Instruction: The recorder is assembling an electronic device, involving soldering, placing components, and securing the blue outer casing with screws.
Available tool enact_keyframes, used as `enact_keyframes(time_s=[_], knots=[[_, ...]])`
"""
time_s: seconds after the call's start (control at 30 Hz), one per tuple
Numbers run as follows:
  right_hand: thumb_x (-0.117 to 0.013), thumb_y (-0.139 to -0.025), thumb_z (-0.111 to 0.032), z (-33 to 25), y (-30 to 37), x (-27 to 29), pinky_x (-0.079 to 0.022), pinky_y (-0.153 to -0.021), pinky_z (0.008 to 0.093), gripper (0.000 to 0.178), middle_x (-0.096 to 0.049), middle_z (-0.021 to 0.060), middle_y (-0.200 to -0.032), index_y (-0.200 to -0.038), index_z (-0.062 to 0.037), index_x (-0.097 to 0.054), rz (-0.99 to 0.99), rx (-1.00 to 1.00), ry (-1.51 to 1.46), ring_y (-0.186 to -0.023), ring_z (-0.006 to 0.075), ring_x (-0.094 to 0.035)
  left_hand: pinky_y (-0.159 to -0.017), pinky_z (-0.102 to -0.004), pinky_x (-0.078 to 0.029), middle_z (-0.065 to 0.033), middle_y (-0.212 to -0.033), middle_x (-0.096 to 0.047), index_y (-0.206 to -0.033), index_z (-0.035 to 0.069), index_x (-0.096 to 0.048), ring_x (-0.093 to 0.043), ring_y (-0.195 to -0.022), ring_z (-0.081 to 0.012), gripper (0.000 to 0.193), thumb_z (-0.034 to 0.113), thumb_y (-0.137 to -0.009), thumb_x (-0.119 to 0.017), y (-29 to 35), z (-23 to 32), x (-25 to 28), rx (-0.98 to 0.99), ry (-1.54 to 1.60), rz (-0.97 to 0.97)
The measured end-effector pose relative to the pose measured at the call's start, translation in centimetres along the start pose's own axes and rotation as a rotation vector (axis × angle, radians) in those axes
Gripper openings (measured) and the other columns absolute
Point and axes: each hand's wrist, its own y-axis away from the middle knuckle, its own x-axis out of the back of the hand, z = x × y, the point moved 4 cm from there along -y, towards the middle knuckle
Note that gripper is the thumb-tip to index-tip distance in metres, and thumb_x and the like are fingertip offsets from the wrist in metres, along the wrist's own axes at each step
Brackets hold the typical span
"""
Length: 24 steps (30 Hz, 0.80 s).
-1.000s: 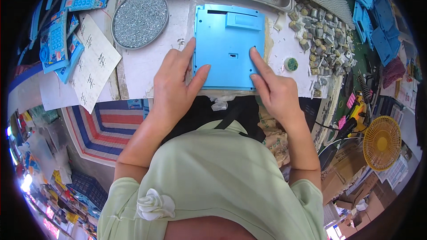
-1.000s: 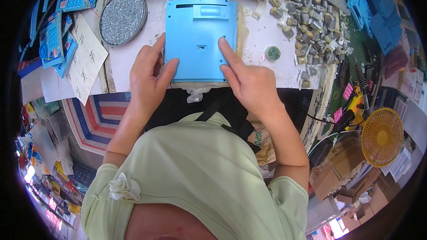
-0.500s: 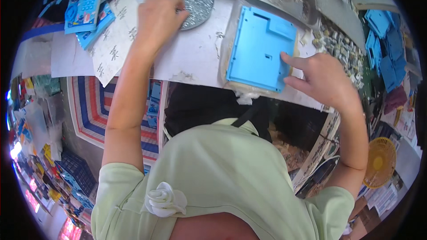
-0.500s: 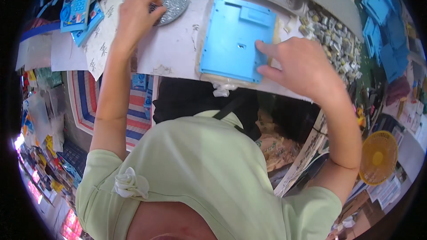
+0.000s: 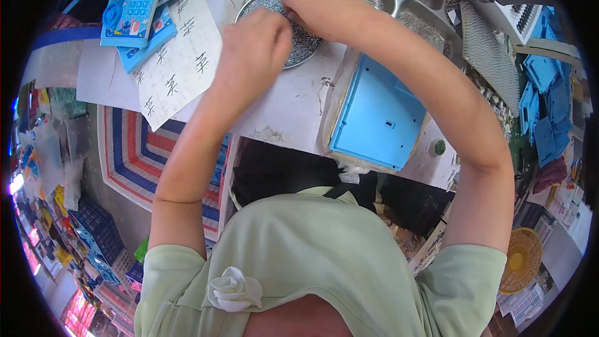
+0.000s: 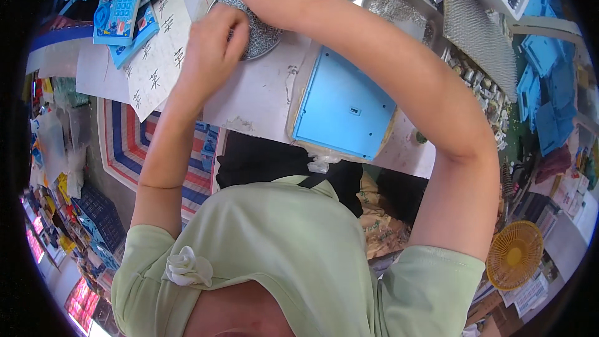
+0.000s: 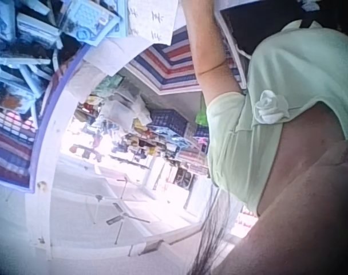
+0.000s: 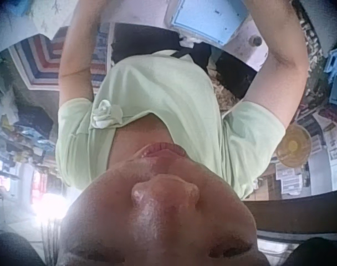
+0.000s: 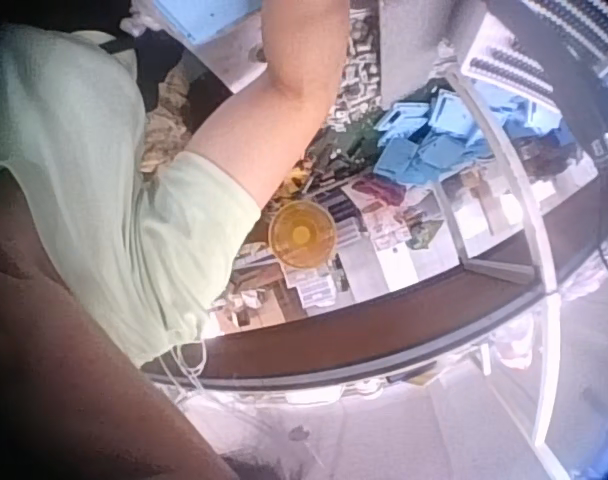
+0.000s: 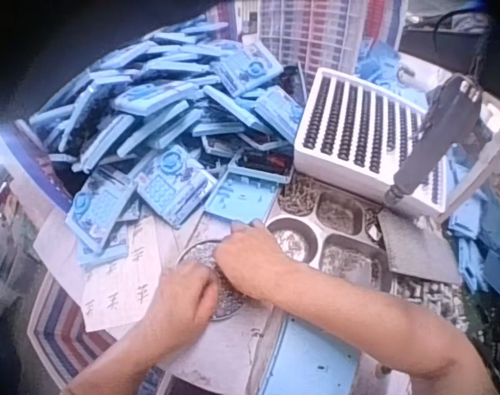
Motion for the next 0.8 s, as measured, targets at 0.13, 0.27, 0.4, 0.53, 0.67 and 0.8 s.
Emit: enact_keyframes(time_s=[0.13, 0.27, 0.4, 0.53, 0.67, 0.8], knots=[[-0.071, -0.082, -0.023, 1.6, 2.6, 2.2, -0.05, -0.086, 0.0454, 0.016, -0.075, 0.0124, -0.091, -0.084, -0.0084, -0.077, 0.128, -0.048, -0.293, -0.101, 0.0299, -0.065, -0.074, -0.0426, -0.047, -0.0127, -0.088, -0.065, -0.092, 0.002, -0.065, -0.064, -0.082, -0.0342, 0.005, 0.005, -0.087, -0.066, 0.1, 4.2, -1.9, -0.1, 0.22, -0.072], [-0.077, -0.086, -0.015, 4.5, 10.9, 5.8, -0.049, -0.077, 0.0327, 0.02, -0.069, 0.0073, -0.088, -0.1, -0.0009, -0.077, 0.343, -0.316, -0.565, -0.087, 0.022, -0.064, -0.079, -0.0415, -0.046, -0.0096, -0.09, -0.064, -0.093, 0.005, -0.066, -0.063, -0.086, -0.0302, 0.008, 0.007, -0.086, -0.07, -0.5, 5.8, -3.9, -0.226, 0.205, -0.077], [-0.075, -0.089, -0.015, 6.9, 20.4, 5.6, -0.051, -0.076, 0.0328, 0.016, -0.072, 0.0092, -0.086, -0.1, -0.004, -0.079, 0.314, -0.575, -0.59, -0.086, 0.0214, -0.064, -0.079, -0.0412, -0.046, -0.0076, -0.091, -0.062, -0.094, 0.006, -0.066, -0.062, -0.087, -0.0284, 0.012, 0.007, -0.083, -0.072, -1.4, 6.5, -4.8, -0.37, 0.061, -0.102], [-0.075, -0.087, -0.013, 6.5, 23.8, 4.3, -0.052, -0.077, 0.0344, 0.014, -0.073, 0.0094, -0.086, -0.097, -0.0035, -0.079, 0.283, -0.597, -0.573, -0.086, 0.023, -0.064, -0.08, -0.0407, -0.045, -0.0068, -0.093, -0.061, -0.094, 0.006, -0.065, -0.061, -0.089, -0.0273, 0.016, 0.006, -0.08, -0.073, -1.9, 6.6, -4.7, -0.494, 0.006, -0.167], [-0.075, -0.086, -0.012, 6.5, 23.9, 3.4, -0.052, -0.078, 0.0357, 0.013, -0.073, 0.0092, -0.086, -0.095, -0.0034, -0.079, 0.314, -0.534, -0.509, -0.087, 0.025, -0.064, -0.081, -0.0401, -0.046, -0.007, -0.095, -0.061, -0.096, 0.006, -0.065, -0.061, -0.09, -0.0267, 0.019, 0.007, -0.079, -0.072, -2.2, 6.9, -4.7, -0.545, -0.035, -0.219], [-0.074, -0.086, -0.012, 6.6, 23.5, 3.9, -0.053, -0.08, 0.0355, 0.012, -0.073, 0.0088, -0.087, -0.094, -0.0036, -0.079, 0.266, -0.483, -0.506, -0.088, 0.0254, -0.064, -0.083, -0.0396, -0.046, -0.0071, -0.095, -0.061, -0.097, 0.005, -0.065, -0.061, -0.09, -0.0257, 0.019, 0.008, -0.078, -0.069, -2.4, 7.5, -4.3, -0.632, -0.079, -0.199]])
